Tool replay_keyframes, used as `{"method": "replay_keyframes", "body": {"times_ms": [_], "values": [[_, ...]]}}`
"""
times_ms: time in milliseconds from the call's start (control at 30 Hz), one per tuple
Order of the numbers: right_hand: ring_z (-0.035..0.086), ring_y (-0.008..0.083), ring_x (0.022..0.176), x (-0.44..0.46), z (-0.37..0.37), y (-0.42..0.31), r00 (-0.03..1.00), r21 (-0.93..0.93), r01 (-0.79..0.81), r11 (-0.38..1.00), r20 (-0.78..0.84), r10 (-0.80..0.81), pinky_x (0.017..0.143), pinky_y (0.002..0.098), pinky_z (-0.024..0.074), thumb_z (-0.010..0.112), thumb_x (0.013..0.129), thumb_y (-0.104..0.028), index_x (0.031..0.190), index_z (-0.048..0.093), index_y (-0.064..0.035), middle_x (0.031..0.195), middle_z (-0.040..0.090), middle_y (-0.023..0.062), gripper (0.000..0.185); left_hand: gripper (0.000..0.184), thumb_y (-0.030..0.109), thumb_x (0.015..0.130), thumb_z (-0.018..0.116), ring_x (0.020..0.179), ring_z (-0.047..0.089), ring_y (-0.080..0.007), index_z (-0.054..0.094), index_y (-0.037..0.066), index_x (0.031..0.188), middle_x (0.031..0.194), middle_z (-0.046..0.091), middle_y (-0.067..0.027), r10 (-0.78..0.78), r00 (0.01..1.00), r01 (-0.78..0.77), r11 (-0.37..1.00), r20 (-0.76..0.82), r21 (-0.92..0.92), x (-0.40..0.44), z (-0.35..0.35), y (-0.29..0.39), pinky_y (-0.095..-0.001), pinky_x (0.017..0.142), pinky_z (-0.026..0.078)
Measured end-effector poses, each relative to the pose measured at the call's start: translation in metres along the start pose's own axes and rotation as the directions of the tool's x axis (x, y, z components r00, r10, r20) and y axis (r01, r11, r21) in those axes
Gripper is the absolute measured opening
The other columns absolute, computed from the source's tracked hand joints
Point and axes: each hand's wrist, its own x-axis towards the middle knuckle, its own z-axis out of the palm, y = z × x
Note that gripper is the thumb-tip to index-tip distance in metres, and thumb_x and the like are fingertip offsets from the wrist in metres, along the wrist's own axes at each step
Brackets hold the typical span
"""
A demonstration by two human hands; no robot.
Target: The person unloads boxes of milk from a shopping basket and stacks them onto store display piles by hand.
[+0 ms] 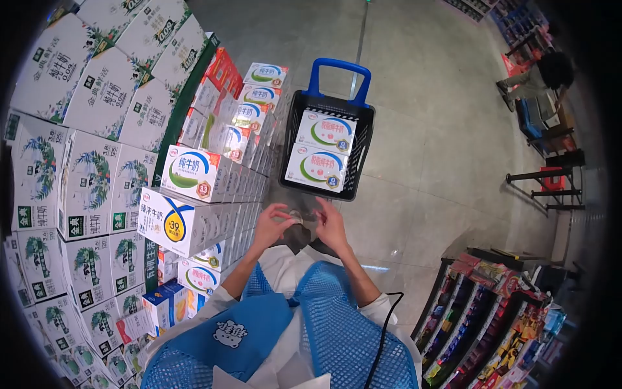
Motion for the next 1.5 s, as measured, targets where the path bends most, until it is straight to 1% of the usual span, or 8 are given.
{"method": "replay_keyframes", "body": {"times_ms": [100,200,300,400,567,933,1167,1500], "values": [[0.069,0.0233,0.090,0.012,0.007,-0.013,0.991,0.095,-0.128,0.987,0.052,0.124,0.075,0.0286,0.0556,0.057,0.082,0.010,0.131,0.048,-0.0021,0.113,0.063,0.0162,0.051,0.045,0.005,0.076,0.073,0.055,0.060,-0.0111,0.055,0.000,0.117,0.099,0.066,-0.0102,0.020,1.000,-0.018,0.993,-0.020,0.117,0.010,-0.007,-0.003,-0.0242,0.048,0.050],[0.070,0.0232,0.083,0.012,0.005,-0.040,0.973,0.069,-0.222,0.973,0.074,0.217,0.071,0.0301,0.0555,0.064,0.081,0.001,0.127,0.052,-0.0029,0.104,0.067,0.0167,0.048,0.037,0.001,0.081,0.066,0.066,0.066,-0.0154,0.057,0.000,0.116,0.101,0.066,-0.0102,0.046,0.999,-0.046,0.999,0.012,0.022,0.028,-0.005,-0.034,-0.0260,0.060,0.053],[0.070,0.0223,0.078,0.009,-0.001,-0.031,0.971,-0.013,-0.229,0.973,0.070,0.230,0.068,0.0306,0.0556,0.070,0.080,-0.007,0.124,0.055,-0.0029,0.097,0.069,0.0160,0.047,0.033,-0.003,0.083,0.058,0.086,0.068,-0.0218,0.059,0.001,0.116,0.107,0.065,-0.0128,0.281,0.958,-0.284,0.956,0.053,0.071,0.043,-0.004,-0.047,-0.0290,0.077,0.053],[0.070,0.0234,0.075,0.005,-0.014,-0.013,0.980,-0.018,-0.194,0.981,0.046,0.194,0.067,0.0318,0.0554,0.071,0.080,-0.010,0.124,0.055,-0.0027,0.095,0.069,0.0160,0.047,0.031,-0.005,0.083,0.054,0.100,0.064,-0.0262,0.060,-0.001,0.113,0.113,0.062,-0.0152,0.499,0.860,-0.502,0.789,0.108,0.354,0.055,0.007,-0.035,-0.0311,0.086,0.051],[0.069,0.0255,0.073,0.000,-0.051,0.011,0.979,-0.019,-0.206,0.978,-0.013,0.206,0.067,0.0346,0.0543,0.069,0.081,-0.012,0.124,0.055,-0.0029,0.095,0.069,0.0173,0.045,0.033,-0.006,0.082,0.054,0.101,0.064,-0.0261,0.060,-0.001,0.114,0.116,0.061,-0.0171,0.299,0.944,-0.325,0.911,0.137,0.255,0.066,0.045,-0.011,-0.0324,0.087,0.052],[0.069,0.0309,0.080,0.004,-0.137,0.065,0.967,-0.045,-0.242,0.969,0.065,0.245,0.071,0.0372,0.0546,0.066,0.081,-0.010,0.122,0.055,-0.0021,0.096,0.067,0.0196,0.043,0.032,0.004,0.083,0.058,0.098,0.063,-0.0286,0.060,0.001,0.115,0.111,0.063,-0.0165,0.278,0.947,-0.320,0.836,0.159,0.445,0.057,0.142,0.010,-0.0352,0.084,0.051],[0.067,0.0346,0.087,0.018,-0.141,0.106,0.953,-0.162,-0.261,0.952,0.114,0.281,0.078,0.0407,0.0534,0.063,0.081,-0.012,0.122,0.055,0.0003,0.104,0.065,0.0237,0.043,0.029,0.005,0.083,0.057,0.100,0.059,-0.0352,0.060,0.001,0.112,0.106,0.062,-0.0185,0.353,0.934,-0.329,0.797,0.051,0.506,0.066,0.115,-0.055,-0.0405,0.088,0.047],[0.067,0.0342,0.091,0.073,-0.091,0.092,0.939,-0.317,-0.175,0.932,0.231,0.255,0.081,0.0392,0.0529,0.062,0.083,-0.014,0.118,0.056,0.0010,0.105,0.065,0.0234,0.039,0.031,0.006,0.084,0.056,0.096,0.061,-0.0352,0.060,0.001,0.114,0.108,0.062,-0.0194,0.170,0.985,-0.152,0.874,0.003,0.462,0.096,0.075,-0.001,-0.0407,0.086,0.048]]}}
